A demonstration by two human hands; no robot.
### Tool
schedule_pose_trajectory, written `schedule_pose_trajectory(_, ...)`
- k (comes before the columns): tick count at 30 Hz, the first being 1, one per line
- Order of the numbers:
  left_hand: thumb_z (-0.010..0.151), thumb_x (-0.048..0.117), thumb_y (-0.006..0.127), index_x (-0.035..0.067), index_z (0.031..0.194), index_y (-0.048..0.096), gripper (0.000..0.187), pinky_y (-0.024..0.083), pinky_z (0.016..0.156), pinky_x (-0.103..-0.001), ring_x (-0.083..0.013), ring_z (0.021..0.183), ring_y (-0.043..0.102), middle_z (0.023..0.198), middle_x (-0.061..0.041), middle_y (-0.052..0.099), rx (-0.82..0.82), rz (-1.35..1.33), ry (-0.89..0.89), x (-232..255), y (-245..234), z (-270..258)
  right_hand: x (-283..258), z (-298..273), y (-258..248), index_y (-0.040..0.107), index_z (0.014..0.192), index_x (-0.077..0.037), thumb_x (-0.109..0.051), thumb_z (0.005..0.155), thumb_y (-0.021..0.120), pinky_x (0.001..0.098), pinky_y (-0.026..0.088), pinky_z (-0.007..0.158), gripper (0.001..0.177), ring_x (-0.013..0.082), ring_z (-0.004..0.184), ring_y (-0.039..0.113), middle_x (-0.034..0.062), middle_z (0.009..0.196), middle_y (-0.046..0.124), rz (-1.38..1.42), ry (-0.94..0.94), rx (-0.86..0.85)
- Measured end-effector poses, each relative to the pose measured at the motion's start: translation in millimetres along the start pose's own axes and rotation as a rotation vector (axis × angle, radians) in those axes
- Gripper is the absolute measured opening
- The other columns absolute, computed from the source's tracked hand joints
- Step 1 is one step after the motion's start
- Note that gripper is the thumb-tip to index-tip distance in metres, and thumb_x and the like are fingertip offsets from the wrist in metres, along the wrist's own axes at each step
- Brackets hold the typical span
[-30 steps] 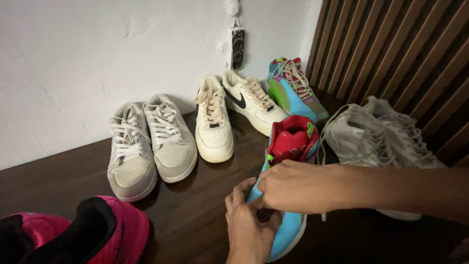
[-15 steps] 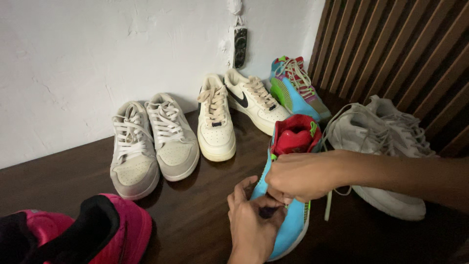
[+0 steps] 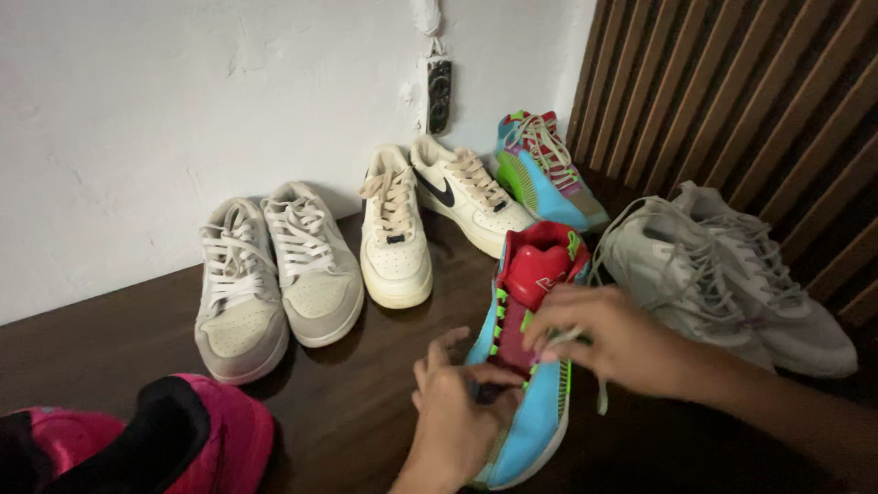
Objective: The person removes a shoelace from a colorful sneaker and then re-laces it by threading the lace through the eyelets. The person adjusts the lace length and continues lacing the shoe.
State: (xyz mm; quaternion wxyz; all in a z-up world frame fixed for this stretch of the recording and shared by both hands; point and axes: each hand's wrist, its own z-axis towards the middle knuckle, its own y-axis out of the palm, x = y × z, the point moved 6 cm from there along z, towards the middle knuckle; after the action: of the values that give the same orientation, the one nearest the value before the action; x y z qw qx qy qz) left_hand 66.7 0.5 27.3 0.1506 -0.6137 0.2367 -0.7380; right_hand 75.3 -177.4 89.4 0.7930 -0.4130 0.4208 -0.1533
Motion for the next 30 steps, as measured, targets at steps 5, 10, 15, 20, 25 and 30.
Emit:
schedule_pose_trajectory(5,0.066,0.007,0.089,0.01,0.113,0.071,0.05,0.05,0.098,-0.04,-0.0324,0.118,0.058,0.132,-0.016,0.059,0.268,-0.195,0.356,39.6,-24.6,5.7,19.3,1.7,-42.0,0.074,0.108,-0.004,-0.013,0.085,0.075,0.0357,0.056,0.077,0.025,0.0164,0.087,0.071,0.0057,0.093,0.077,0.611,0.359,0.242)
schedule_pose_trajectory(10,0.078,0.002,0.08,0.005,0.137,0.049,0.066,0.058,0.082,-0.028,-0.0139,0.097,0.068,0.108,-0.007,0.068,-0.403,-0.814,0.232,55.2,25.5,37.7,-13.8,14.4,-44.9,0.073,0.109,-0.009,-0.02,0.085,0.073,0.0387,0.058,0.085,0.026,0.0179,0.093,0.075,0.0055,0.099,0.079,0.525,0.294,0.048)
schedule_pose_trajectory(15,0.082,-0.008,0.057,-0.007,0.116,0.064,0.034,0.054,0.066,-0.03,-0.0169,0.072,0.069,0.084,-0.01,0.072,-0.552,-0.791,0.208,29.6,54.6,37.9,0.0,4.5,-65.5,0.077,0.108,-0.013,-0.028,0.084,0.074,0.0398,0.059,0.096,0.028,0.0166,0.102,0.078,0.004,0.104,0.083,0.195,0.365,-0.005)
schedule_pose_trajectory(20,0.09,-0.002,0.065,0.001,0.103,0.076,0.017,0.057,0.059,-0.032,-0.0151,0.064,0.072,0.069,-0.008,0.07,-0.547,-0.304,0.379,19.3,86.1,31.6,88.3,-7.2,-150.8,0.077,0.107,-0.01,-0.029,0.084,0.076,0.0449,0.062,0.089,0.03,0.0248,0.098,0.078,0.0102,0.104,0.081,-0.207,0.642,0.238)
schedule_pose_trajectory(25,0.086,0.001,0.073,0.002,0.103,0.076,0.017,0.059,0.067,-0.028,-0.0132,0.069,0.076,0.071,-0.01,0.076,-0.5,-0.191,0.458,19.3,85.3,32.2,155.9,-42.4,-190.8,0.081,0.109,-0.012,-0.028,0.081,0.08,0.0429,0.059,0.094,0.032,0.0238,0.105,0.075,0.0074,0.112,0.079,-0.545,0.85,0.18)
schedule_pose_trajectory(30,0.089,0.001,0.07,-0.001,0.103,0.073,0.014,0.057,0.057,-0.028,-0.0124,0.062,0.072,0.07,-0.007,0.073,-0.57,-0.306,0.276,20.6,83.1,31.4,171.0,-54.3,-180.8,0.078,0.11,-0.012,-0.035,0.089,0.076,0.0422,0.06,0.088,0.031,0.0248,0.095,0.078,0.0101,0.107,0.08,-0.513,0.931,0.119)
